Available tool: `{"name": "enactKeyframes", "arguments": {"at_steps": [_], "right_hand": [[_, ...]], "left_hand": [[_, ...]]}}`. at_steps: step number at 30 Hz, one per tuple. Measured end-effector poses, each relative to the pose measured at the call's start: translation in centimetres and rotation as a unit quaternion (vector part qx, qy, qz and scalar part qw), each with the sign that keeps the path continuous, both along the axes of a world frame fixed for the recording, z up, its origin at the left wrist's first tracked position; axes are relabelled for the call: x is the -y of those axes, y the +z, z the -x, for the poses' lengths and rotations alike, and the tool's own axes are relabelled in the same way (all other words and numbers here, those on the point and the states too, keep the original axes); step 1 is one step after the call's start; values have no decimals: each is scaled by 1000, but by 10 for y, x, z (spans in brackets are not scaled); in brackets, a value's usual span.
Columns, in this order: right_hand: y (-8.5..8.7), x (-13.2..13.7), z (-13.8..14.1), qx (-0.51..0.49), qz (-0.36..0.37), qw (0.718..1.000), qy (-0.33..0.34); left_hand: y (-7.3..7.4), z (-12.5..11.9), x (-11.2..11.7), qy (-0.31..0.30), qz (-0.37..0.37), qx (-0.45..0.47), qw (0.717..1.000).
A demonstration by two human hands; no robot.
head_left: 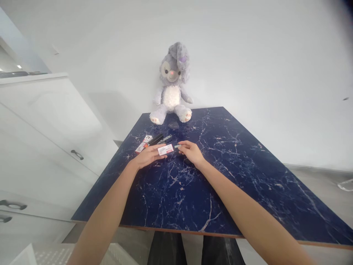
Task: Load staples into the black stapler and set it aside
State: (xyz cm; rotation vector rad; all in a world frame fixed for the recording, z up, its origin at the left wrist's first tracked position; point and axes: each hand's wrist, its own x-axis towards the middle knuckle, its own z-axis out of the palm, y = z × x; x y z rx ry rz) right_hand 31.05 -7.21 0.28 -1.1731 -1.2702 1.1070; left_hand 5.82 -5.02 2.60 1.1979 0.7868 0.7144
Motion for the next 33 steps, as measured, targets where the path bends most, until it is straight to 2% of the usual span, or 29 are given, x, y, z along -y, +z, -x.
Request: {"name": "enactKeyframes", "arguments": {"at_steps": [5,8,11,14,18,26,33], "right_hand": [[-4,0,2,44,-31,998,-43],[4,7,5,125,-50,989,-66],[14,14,8,175,-68,981,-51],[17,15,9,184,-65,980,-30],[12,9,6,181,-64,981,-9],[10,5,5,143,-33,988,-51],[12,10,6,180,-85,980,-3]], "left_hand": [[-3,-2,-2,22,-24,-41,999],[-2,-3,0,7,-39,-48,998],[0,-4,3,-15,-35,-50,998],[0,-5,3,-27,-32,-38,998],[-5,-5,1,-20,-29,-14,999],[-8,-9,-1,48,-25,17,998],[-5,-8,3,-15,-33,-4,999]]}}
